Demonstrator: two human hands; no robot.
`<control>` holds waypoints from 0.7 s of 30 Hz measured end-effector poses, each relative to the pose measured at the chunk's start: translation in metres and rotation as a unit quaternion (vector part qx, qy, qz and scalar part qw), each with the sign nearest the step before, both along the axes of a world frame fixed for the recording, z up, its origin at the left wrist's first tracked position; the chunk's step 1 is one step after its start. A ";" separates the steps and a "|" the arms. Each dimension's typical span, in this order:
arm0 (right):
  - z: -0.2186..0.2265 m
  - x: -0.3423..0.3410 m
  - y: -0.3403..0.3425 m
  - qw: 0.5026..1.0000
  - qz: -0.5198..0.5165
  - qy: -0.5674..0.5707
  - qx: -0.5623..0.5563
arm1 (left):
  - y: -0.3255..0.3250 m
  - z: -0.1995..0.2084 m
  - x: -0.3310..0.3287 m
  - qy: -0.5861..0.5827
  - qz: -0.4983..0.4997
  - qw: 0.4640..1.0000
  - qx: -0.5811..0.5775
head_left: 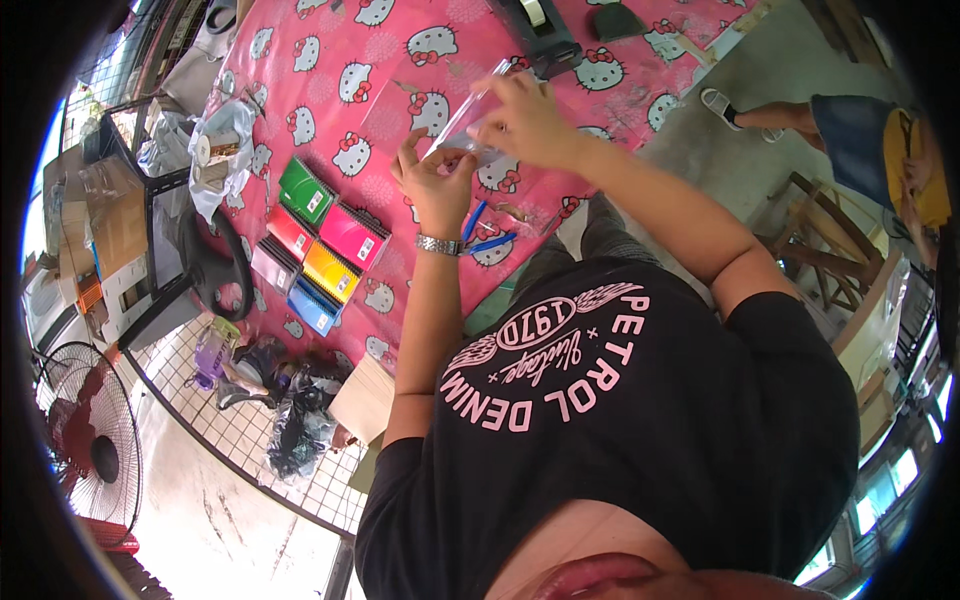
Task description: The person picks up several colored notebooks, stacks them, and slides them into a clear plastic bag. They then pull tape from a dispenser to seal the bag and place the finished package into a cardboard box.
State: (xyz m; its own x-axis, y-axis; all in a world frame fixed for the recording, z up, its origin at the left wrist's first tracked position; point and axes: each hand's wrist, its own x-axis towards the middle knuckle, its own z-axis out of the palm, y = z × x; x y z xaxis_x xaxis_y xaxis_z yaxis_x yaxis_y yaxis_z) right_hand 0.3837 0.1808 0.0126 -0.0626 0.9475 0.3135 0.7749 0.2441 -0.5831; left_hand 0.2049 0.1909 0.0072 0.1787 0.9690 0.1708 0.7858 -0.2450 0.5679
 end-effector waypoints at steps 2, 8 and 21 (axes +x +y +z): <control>-0.013 0.042 0.024 0.993 -0.010 0.093 0.075 | 0.008 0.007 -0.002 -0.015 -0.032 0.996 -0.076; -0.047 0.110 0.033 0.908 -0.221 0.314 -0.170 | 0.023 0.007 -0.006 -0.044 -0.078 0.986 -0.144; -0.075 0.066 0.018 0.535 0.079 0.695 -0.474 | -0.003 -0.024 0.006 -0.431 0.047 0.876 -0.210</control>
State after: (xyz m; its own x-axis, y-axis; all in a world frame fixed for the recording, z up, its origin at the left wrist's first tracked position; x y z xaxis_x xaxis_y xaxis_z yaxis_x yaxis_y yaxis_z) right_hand 0.4496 0.1993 -0.0628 -0.4964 0.7388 -0.4559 -0.5540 -0.6739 -0.4889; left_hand 0.2111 0.1881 -0.0165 0.0742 0.9821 -0.1732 0.0262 0.1717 0.9848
